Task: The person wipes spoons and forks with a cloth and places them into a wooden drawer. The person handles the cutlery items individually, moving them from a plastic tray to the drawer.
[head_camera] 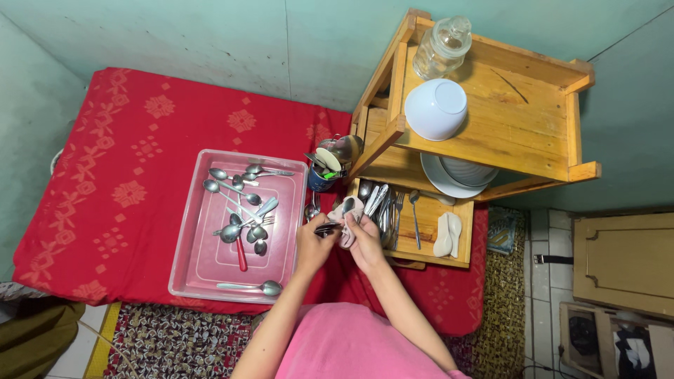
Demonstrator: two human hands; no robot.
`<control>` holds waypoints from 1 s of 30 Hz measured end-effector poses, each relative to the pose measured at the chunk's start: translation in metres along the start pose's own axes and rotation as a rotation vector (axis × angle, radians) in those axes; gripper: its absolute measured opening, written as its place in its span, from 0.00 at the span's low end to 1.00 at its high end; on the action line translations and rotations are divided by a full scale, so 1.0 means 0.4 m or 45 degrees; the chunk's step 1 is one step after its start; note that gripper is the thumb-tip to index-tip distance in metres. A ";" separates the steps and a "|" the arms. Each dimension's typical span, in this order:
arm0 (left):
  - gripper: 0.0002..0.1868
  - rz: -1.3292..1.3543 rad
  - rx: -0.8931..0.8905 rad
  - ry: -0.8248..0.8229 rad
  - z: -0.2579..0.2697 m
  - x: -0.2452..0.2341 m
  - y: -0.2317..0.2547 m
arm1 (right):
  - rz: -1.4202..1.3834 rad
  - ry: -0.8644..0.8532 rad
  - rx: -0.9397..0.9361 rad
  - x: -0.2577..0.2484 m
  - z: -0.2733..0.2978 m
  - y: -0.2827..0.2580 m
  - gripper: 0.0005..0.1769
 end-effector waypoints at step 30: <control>0.26 -0.292 -0.489 -0.055 -0.166 -0.020 -0.327 | 0.833 0.104 0.155 -0.221 0.012 -0.012 0.19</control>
Point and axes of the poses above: each hand's wrist, its own z-axis away from the middle knuckle, its own x-axis out of the palm, y = z × x, the point moved 1 cm from there along -z, towards the middle knuckle, and after that the axes turned 4 degrees about y, right-handed, at the moved point
